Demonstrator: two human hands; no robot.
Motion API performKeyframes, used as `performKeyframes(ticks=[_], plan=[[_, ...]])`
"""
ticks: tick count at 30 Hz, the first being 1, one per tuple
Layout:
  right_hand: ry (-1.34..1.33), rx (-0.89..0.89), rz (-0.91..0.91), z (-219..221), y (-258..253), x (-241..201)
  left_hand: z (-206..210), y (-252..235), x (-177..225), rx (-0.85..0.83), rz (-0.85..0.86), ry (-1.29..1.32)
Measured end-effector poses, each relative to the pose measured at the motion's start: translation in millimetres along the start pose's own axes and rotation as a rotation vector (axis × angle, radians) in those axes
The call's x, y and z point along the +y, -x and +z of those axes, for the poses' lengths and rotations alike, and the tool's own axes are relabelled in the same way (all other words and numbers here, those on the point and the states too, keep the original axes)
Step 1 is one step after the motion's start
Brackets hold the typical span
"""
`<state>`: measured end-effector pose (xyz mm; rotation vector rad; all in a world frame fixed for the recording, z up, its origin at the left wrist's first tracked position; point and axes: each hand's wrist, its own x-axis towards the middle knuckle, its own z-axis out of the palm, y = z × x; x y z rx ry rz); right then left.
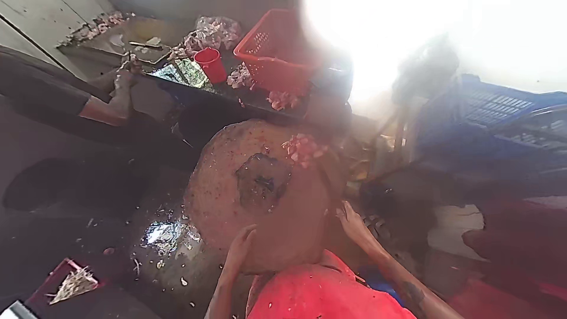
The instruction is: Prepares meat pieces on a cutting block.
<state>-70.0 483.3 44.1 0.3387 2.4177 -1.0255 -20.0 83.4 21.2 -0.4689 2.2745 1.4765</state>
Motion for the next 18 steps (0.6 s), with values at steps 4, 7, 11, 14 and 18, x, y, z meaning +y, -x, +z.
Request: performKeyframes(ticks=[4, 7, 11, 14, 18], plan=[[-0.085, 0.009, 0.032, 1, -8, 24, 16, -41, 17, -0.114, 0.032, 0.024], [-0.090, 0.066, 0.029, 12, -2, 25, 29, -87, 54, -0.160, 0.074, 0.018], [-0.084, 0.120, 0.054, 27, 4, 20, 43, -165, 125, -0.199, 0.179, -0.138], [-0.089, 0.151, 0.065, 29, 6, 15, 57, -223, 182, -0.135, 0.245, -0.256], [-0.082, 0.145, 0.117, 28, 1, 16, 83, -305, 215, -0.052, 0.317, -0.497]])
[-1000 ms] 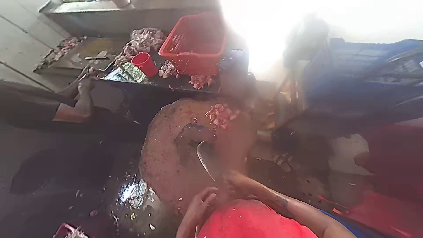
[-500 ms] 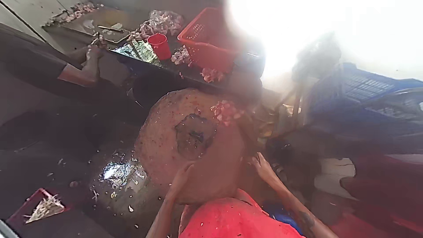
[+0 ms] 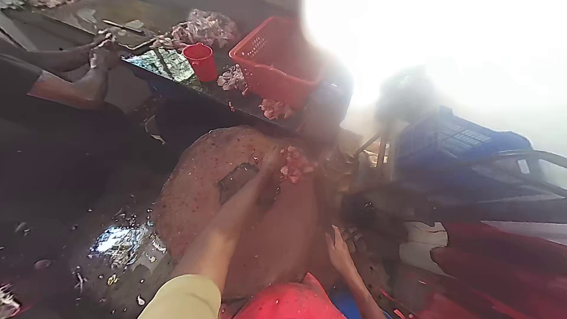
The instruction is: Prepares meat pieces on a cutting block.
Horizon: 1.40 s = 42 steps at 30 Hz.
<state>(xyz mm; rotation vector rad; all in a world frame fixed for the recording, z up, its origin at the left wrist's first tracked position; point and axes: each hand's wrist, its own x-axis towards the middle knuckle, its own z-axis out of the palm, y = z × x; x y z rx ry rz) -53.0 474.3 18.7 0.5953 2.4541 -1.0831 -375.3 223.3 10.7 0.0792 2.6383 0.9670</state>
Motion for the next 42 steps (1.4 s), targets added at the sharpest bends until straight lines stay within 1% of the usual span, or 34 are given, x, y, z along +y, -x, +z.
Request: performKeyframes(ticks=[2, 4, 5, 6, 7, 8, 10, 11, 14, 16, 19, 21, 22, 23, 26, 28, 30, 32, 34, 36, 38, 40, 42], plan=[[0.000, -0.010, 0.025, 0, -3, 1, 6, -27, 0, -0.075, 0.024, -0.074], [-0.002, -0.006, 0.043, -1, -5, 1, 2, -45, -1, -0.149, 0.006, -0.016], [-0.006, -0.008, 0.053, -2, -5, 0, -1, -55, -9, -0.158, 0.008, 0.087], [-0.016, -0.005, 0.067, -2, -4, -2, -8, -59, -16, -0.174, 0.012, 0.252], [-0.026, -0.003, 0.084, -1, -2, -3, -17, -61, -23, -0.200, -0.028, 0.421], [-0.033, 0.002, 0.094, -1, -1, -3, -27, -58, -30, -0.221, -0.081, 0.595], [-0.040, 0.006, 0.096, -1, -2, -2, -49, -48, -44, -0.266, -0.137, 0.928], [-0.043, 0.013, 0.086, 0, -3, 0, -59, -39, -49, -0.262, -0.151, 1.019], [-0.051, 0.015, 0.059, 0, -5, 5, -79, -10, -63, -0.274, -0.181, 1.110], [-0.045, 0.013, 0.045, -1, -6, 7, -81, 8, -71, -0.257, -0.192, 1.129], [-0.044, -0.006, 0.035, -3, -8, 9, -76, 26, -71, -0.257, -0.116, 1.176], [-0.049, -0.010, 0.036, -4, -8, 11, -67, 32, -60, -0.318, -0.007, 1.140], [-0.049, -0.014, 0.036, -5, -8, 11, -61, 32, -55, -0.340, 0.021, 1.049], [-0.049, -0.021, 0.038, -5, -8, 11, -52, 29, -55, -0.321, 0.013, 0.905], [-0.055, -0.013, 0.052, -4, -8, 10, -26, 11, -56, -0.116, -0.117, 0.473], [-0.055, -0.004, 0.058, -4, -8, 10, -14, 2, -53, -0.071, -0.117, 0.376], [-0.060, 0.011, 0.070, 0, -5, 9, -7, 2, -41, -0.093, -0.057, 0.310], [-0.065, 0.034, 0.064, 4, -3, 8, 2, 1, -24, -0.109, -0.005, 0.189], [-0.061, 0.034, 0.062, 6, -1, 7, 16, -2, -13, -0.099, 0.034, 0.100], [-0.048, 0.038, 0.070, 5, -1, 6, 23, -5, -6, -0.091, 0.063, 0.112], [-0.047, 0.036, 0.076, 4, 0, 5, 19, -8, -6, -0.102, 0.081, 0.218], [-0.049, 0.035, 0.076, 4, 0, 5, -8, -18, 1, -0.127, 0.070, 0.334], [-0.049, 0.036, 0.080, 6, 0, 7, -37, -35, -1, -0.092, -0.001, 0.473]])
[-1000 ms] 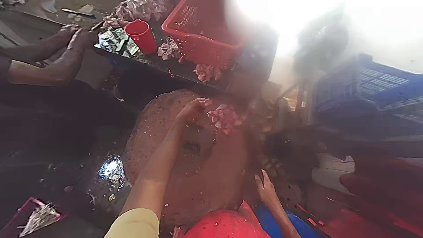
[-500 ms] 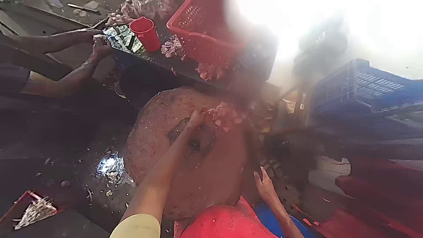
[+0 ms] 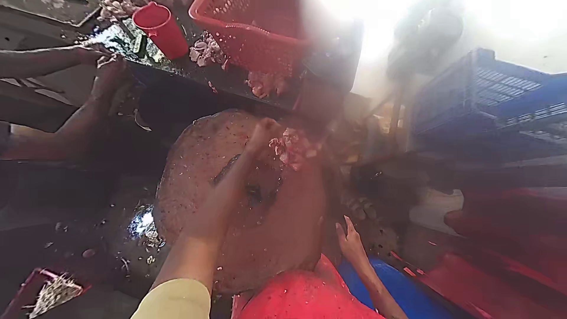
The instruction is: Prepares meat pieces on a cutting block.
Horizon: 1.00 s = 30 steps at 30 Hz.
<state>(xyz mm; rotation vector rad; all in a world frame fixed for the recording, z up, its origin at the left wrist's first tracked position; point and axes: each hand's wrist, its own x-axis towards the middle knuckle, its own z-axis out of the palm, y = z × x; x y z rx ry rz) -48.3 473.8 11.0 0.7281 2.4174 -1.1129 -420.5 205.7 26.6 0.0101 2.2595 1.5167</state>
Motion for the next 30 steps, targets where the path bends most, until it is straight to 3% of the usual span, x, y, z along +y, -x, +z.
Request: performKeyframes(ticks=[5, 11, 14, 16, 18, 24, 27, 30], plan=[[-0.016, 0.016, -0.018, 2, -1, 2, -42, -26, -16, 0.153, -0.172, 0.114], [0.004, 0.024, -0.051, 1, -2, 5, -2, -6, -47, -0.108, -0.108, -0.400], [0.021, 0.017, -0.045, -1, -4, 4, 13, -10, -59, -0.109, -0.059, -0.691], [0.026, 0.011, -0.039, -2, -5, 2, 11, -9, -53, -0.119, -0.089, -0.699], [0.013, 0.014, -0.034, -3, -4, 1, -1, 2, -47, -0.089, -0.116, -0.541], [-0.025, 0.046, -0.046, 2, -4, 7, -44, 85, -54, -0.129, -0.010, 0.600], [-0.027, 0.043, -0.067, 4, -4, 10, -56, 115, -85, -0.063, 0.029, 0.741], [-0.023, 0.041, -0.087, 2, -5, 12, -57, 136, -109, 0.070, -0.022, 0.638]])
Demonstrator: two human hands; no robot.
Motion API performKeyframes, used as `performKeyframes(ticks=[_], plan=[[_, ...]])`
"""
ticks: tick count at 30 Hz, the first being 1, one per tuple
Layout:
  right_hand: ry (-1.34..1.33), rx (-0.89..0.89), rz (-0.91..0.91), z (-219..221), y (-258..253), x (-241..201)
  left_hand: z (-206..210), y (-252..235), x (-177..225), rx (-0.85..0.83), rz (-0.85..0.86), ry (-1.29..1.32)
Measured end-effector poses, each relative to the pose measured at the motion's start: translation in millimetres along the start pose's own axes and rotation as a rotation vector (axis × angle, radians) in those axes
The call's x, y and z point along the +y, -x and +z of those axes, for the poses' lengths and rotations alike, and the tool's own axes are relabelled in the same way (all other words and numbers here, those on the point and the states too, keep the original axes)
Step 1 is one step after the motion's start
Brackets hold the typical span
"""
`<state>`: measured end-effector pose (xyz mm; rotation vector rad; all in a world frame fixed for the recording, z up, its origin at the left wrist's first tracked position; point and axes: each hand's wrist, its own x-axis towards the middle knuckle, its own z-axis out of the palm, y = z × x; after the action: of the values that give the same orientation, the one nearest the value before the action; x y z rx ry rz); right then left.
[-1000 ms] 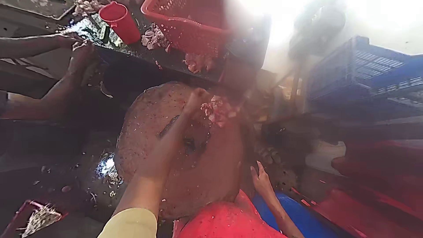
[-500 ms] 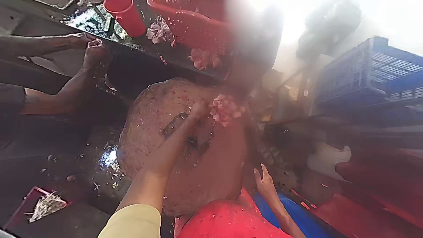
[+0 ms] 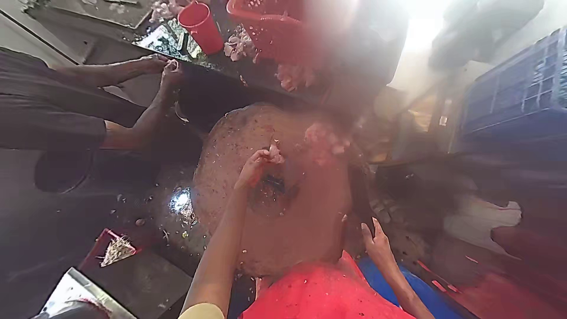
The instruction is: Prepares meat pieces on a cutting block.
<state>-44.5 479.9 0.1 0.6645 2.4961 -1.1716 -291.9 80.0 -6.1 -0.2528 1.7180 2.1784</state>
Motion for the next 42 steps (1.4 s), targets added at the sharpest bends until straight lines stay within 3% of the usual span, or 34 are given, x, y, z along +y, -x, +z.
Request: performKeyframes(ticks=[5, 9, 11, 14, 18, 22, 24, 27, 29, 31, 33, 36, 39, 42], plan=[[0.016, 0.000, 0.004, 1, -1, 2, -7, 14, -10, 0.380, -0.125, -0.414], [0.051, -0.008, 0.000, 0, -1, 0, 14, 15, -3, 0.198, -0.092, -0.923], [0.052, -0.011, 0.010, -2, -1, -3, 32, 4, -11, 0.210, -0.066, -1.137], [0.049, -0.011, 0.018, -1, 0, -5, 59, -20, -7, 0.273, -0.097, -1.198], [0.054, -0.009, 0.033, -2, 0, -7, 80, -72, -5, 0.199, -0.063, -1.203], [0.048, -0.010, 0.023, -2, -1, -8, 105, -117, 6, 0.002, -0.009, -0.719], [0.038, -0.013, 0.028, -3, 1, -9, 122, -107, 16, -0.021, 0.032, -0.792], [0.002, -0.023, 0.059, -3, 1, -10, 141, -70, 10, -0.033, 0.062, -1.131], [-0.008, -0.021, 0.065, -1, 1, -6, 153, -60, -10, -0.068, -0.090, -1.301], [-0.009, -0.031, 0.065, -1, 0, -5, 164, -61, -22, -0.022, -0.206, -1.374], [0.002, -0.038, 0.060, -2, -3, -5, 167, -67, -27, 0.030, -0.197, -1.373], [0.018, -0.052, 0.059, -7, -4, -5, 174, -66, -21, -0.044, -0.210, -1.448], [0.024, -0.055, 0.049, -8, -5, -3, 160, -39, -5, -0.168, -0.241, -1.517], [-0.012, -0.058, 0.057, -8, -3, -3, 112, -17, 7, -0.201, -0.249, -1.552]])
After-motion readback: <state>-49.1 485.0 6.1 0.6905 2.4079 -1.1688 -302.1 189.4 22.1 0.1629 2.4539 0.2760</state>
